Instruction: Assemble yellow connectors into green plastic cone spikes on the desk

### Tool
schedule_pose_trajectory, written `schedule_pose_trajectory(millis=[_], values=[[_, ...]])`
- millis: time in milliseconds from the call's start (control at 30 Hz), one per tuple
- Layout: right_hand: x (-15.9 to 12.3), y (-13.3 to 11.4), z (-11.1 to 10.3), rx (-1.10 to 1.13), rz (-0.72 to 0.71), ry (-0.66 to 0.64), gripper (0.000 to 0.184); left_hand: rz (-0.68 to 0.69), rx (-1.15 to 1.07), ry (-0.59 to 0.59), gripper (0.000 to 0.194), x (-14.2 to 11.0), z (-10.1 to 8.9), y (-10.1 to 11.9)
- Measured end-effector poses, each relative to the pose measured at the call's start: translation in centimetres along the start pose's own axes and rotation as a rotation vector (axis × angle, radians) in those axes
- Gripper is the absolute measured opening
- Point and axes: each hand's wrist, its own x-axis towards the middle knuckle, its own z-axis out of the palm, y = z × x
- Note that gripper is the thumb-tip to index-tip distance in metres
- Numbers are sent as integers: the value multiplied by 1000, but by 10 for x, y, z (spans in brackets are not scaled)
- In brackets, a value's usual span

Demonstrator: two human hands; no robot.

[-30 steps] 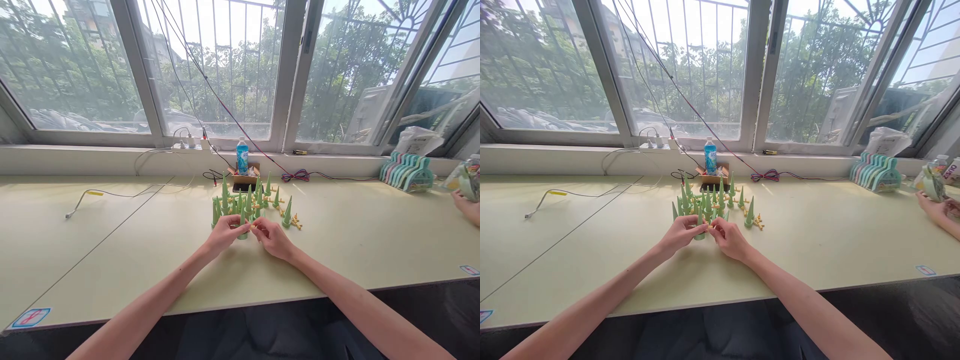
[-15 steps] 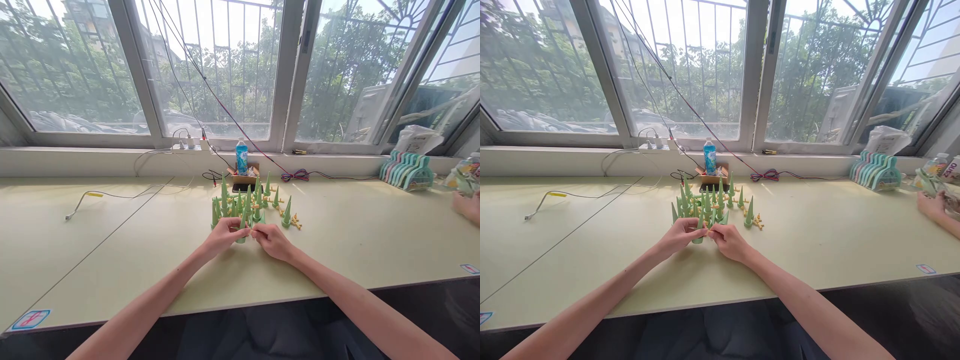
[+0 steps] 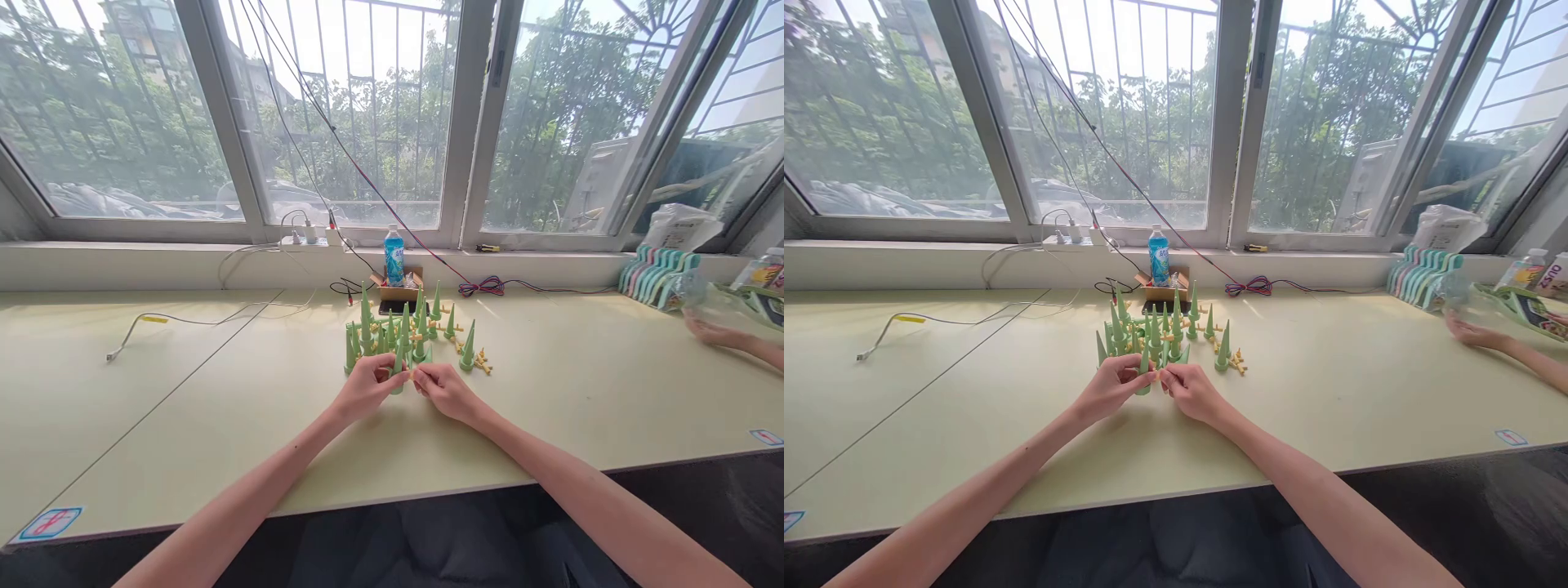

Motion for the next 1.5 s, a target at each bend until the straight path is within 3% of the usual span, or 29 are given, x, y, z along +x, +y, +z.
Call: schedule_pose_trajectory(millis=[500,1000,1167,1333,1500], values=[[0,0,0,192,122,-39,45,199,433,170,29,-1,6,-2],[1,-1,0,271,166,-55,47,319,509,120,25,-3,5,-4],[2,0,-1,184,142,21,48,326,485,105,25,-3,5,-7],[4,3,-1,-20,93,186,52,286,407,15,17,-4,9,-6],[5,7,-1,-121,51,339,53,284,446,1,25,-8,14,-2]])
